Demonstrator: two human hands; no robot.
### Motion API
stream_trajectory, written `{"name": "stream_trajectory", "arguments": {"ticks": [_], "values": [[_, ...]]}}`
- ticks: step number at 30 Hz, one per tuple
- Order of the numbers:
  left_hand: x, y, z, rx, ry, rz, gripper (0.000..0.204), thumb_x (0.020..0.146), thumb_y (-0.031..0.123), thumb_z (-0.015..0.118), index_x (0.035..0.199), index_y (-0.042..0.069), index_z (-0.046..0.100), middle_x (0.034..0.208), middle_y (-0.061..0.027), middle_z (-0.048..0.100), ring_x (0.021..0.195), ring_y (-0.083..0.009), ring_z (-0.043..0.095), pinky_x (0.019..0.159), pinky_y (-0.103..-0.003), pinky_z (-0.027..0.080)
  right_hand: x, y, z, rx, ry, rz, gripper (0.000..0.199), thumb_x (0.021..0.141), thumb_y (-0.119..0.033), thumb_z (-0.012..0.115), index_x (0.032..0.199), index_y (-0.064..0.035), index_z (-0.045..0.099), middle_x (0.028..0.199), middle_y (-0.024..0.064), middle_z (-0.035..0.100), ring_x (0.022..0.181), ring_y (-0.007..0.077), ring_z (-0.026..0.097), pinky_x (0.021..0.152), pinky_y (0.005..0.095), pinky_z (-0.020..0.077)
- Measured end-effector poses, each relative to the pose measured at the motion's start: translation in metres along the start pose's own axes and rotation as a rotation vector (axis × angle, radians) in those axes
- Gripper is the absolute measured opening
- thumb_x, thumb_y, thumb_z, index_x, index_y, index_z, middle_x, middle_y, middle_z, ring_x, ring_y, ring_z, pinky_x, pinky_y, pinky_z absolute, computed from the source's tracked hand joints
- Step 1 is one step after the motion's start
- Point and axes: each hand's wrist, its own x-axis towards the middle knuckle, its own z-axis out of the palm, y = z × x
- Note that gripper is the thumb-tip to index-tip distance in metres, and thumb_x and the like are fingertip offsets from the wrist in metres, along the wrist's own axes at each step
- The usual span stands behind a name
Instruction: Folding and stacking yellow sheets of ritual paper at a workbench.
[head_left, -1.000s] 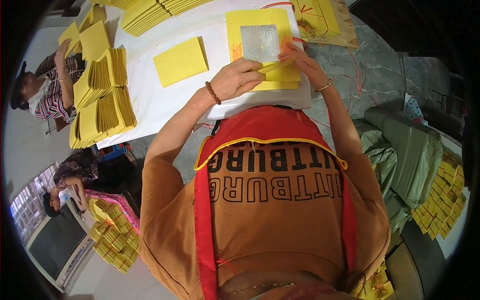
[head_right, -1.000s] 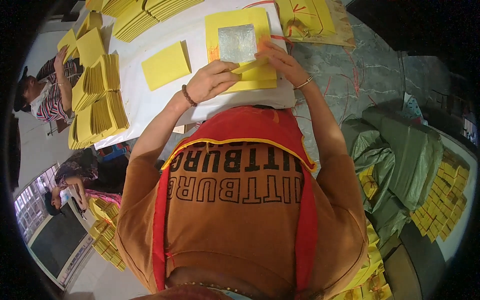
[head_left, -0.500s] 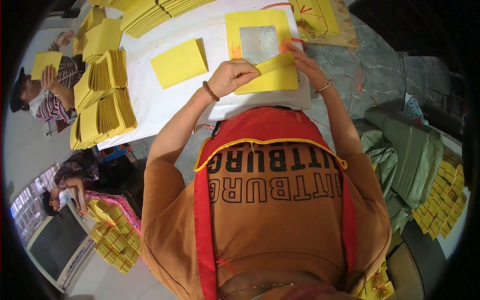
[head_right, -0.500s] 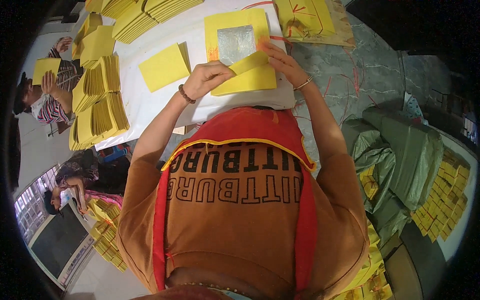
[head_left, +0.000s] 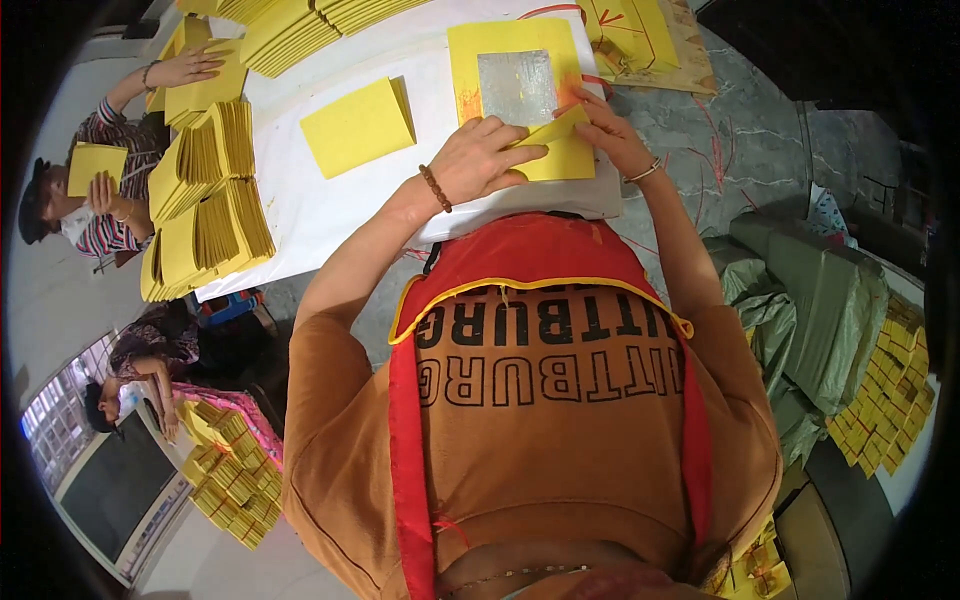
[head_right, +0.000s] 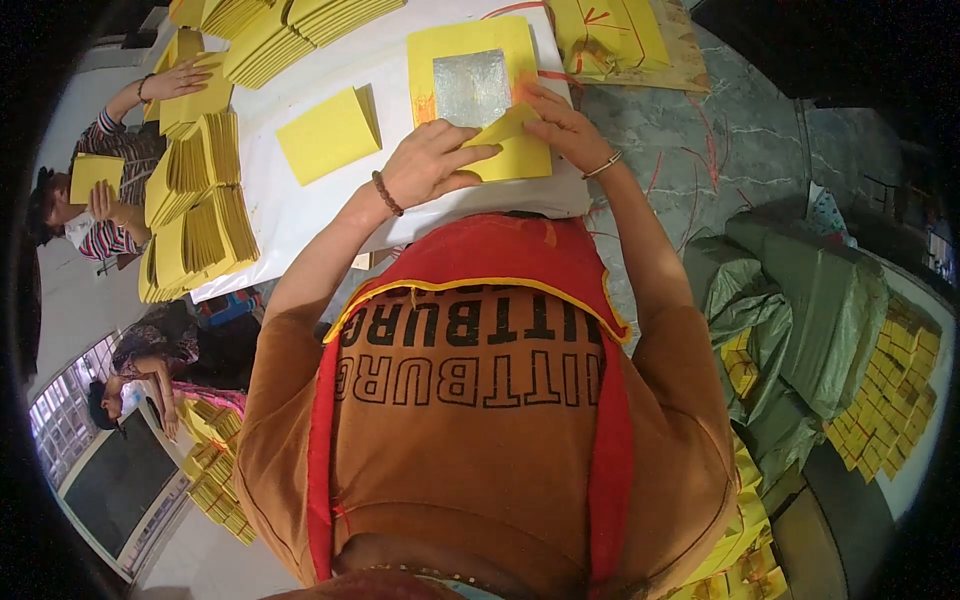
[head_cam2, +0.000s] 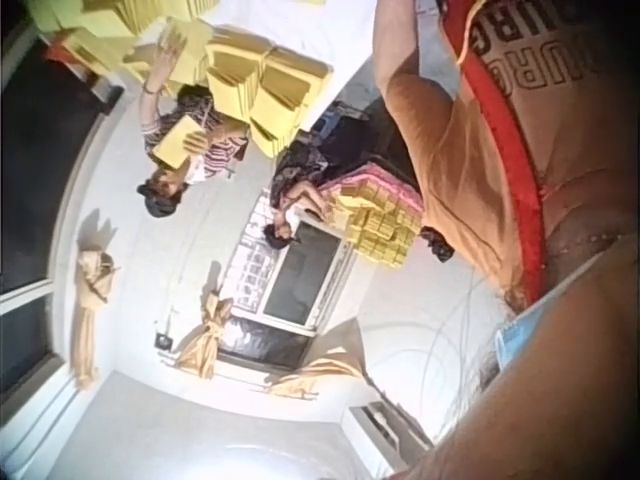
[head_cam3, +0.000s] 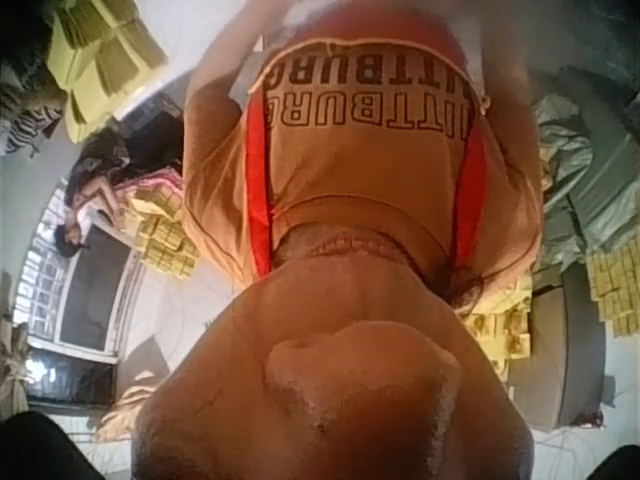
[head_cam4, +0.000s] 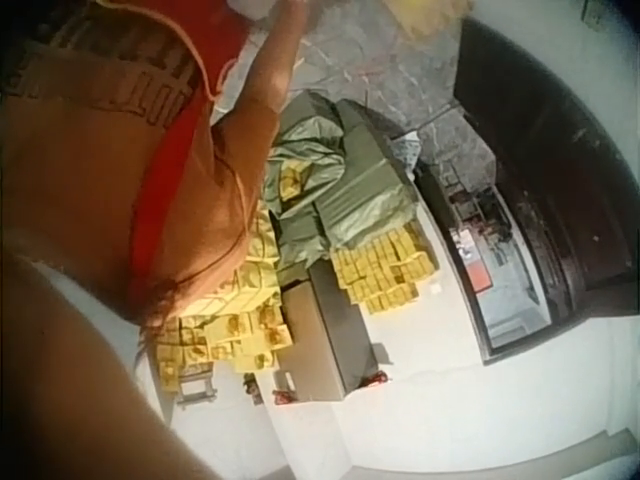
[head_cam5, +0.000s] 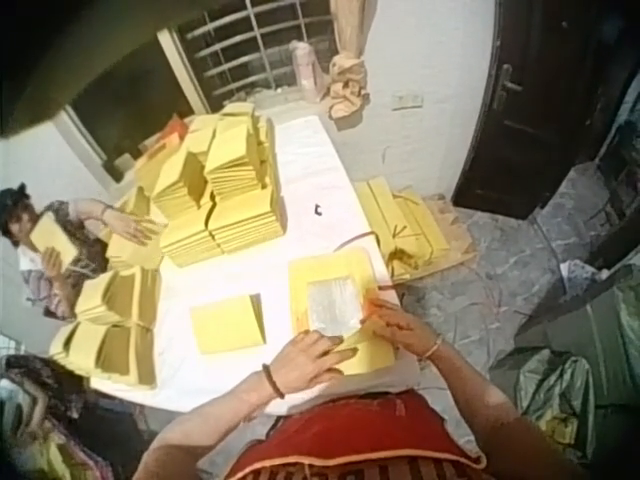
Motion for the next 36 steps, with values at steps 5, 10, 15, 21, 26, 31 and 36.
{"name": "stream_trajectory", "arguments": {"ticks": [5, 10, 15, 21, 26, 31, 36], "values": [[0.004, 0.007, -0.004, 0.121, -0.043, -0.007, 0.054, 0.068, 0.035, 0.069, 0.118, 0.022, 0.052, 0.111, -0.0032, 0.052, 0.094, -0.0211, 0.048, 0.079, -0.034, 0.039, -0.001, -0.001, 0.000, -0.001, 0.021, 0.003, 0.039, 0.085, -0.019, 0.057, 0.118, 0.0005, 0.054, 0.139, 0.0111, 0.033, 0.130, 0.0188, 0.028, 0.102, 0.0301, 0.0276], [0.005, -0.002, -0.006, 0.003, -0.017, 0.016, 0.046, 0.071, 0.033, 0.068, 0.113, 0.019, 0.055, 0.109, -0.0044, 0.053, 0.091, -0.0210, 0.049, 0.079, -0.033, 0.040, -0.003, -0.006, 0.002, 0.062, 0.030, 0.002, 0.039, 0.086, -0.018, 0.056, 0.120, 0.0007, 0.052, 0.139, 0.0107, 0.034, 0.129, 0.0185, 0.028, 0.102, 0.0299, 0.0275], [0.004, -0.012, -0.004, -0.064, 0.085, 0.108, 0.025, 0.079, 0.023, 0.062, 0.102, 0.013, 0.058, 0.104, -0.0071, 0.055, 0.084, -0.0227, 0.054, 0.073, -0.033, 0.044, -0.001, -0.001, -0.002, 0.129, 0.025, 0.017, 0.039, 0.086, -0.019, 0.056, 0.119, -0.0002, 0.053, 0.139, 0.0106, 0.033, 0.129, 0.0184, 0.029, 0.102, 0.0305, 0.0273], [0.008, -0.010, -0.019, -0.381, 0.013, -0.331, 0.018, 0.084, 0.013, 0.053, 0.101, 0.007, 0.054, 0.103, -0.0125, 0.057, 0.081, -0.0299, 0.058, 0.065, -0.037, 0.048, 0.000, -0.008, 0.009, -0.009, 0.086, -0.090, 0.036, 0.083, -0.019, 0.061, 0.115, -0.0040, 0.057, 0.135, 0.0114, 0.040, 0.126, 0.0187, 0.033, 0.102, 0.0310, 0.0283], [0.002, -0.004, -0.033, -0.697, 0.214, -0.270, 0.042, 0.082, 0.023, 0.060, 0.119, 0.007, 0.048, 0.107, -0.0140, 0.058, 0.095, -0.0335, 0.055, 0.076, -0.040, 0.045, 0.001, 0.001, 0.014, 0.080, 0.215, 0.060, 0.032, 0.081, -0.016, 0.064, 0.110, -0.0040, 0.059, 0.130, 0.0119, 0.045, 0.123, 0.0202, 0.038, 0.101, 0.0320, 0.0292], [-0.024, -0.033, -0.012, 0.181, 0.113, -0.165, 0.037, 0.076, 0.013, 0.059, 0.113, 0.016, 0.056, 0.116, -0.0035, 0.054, 0.107, -0.0217, 0.047, 0.085, -0.035, 0.037, 0.002, -0.001, 0.015, -0.022, 0.220, -0.065, 0.023, 0.081, -0.011, 0.060, 0.103, -0.0060, 0.061, 0.126, 0.0104, 0.048, 0.118, 0.0225, 0.044, 0.100, 0.0332, 0.0309], [-0.028, -0.026, -0.001, 0.277, 0.237, -0.136, 0.045, 0.069, 0.005, 0.054, 0.113, 0.015, 0.057, 0.114, -0.0049, 0.055, 0.103, -0.0235, 0.050, 0.083, -0.036, 0.039, 0.003, -0.025, 0.006, -0.700, 0.126, -0.405, 0.021, 0.076, -0.009, 0.056, 0.096, -0.0122, 0.060, 0.120, 0.0050, 0.054, 0.117, 0.0237, 0.046, 0.098, 0.0350, 0.0318]]}}
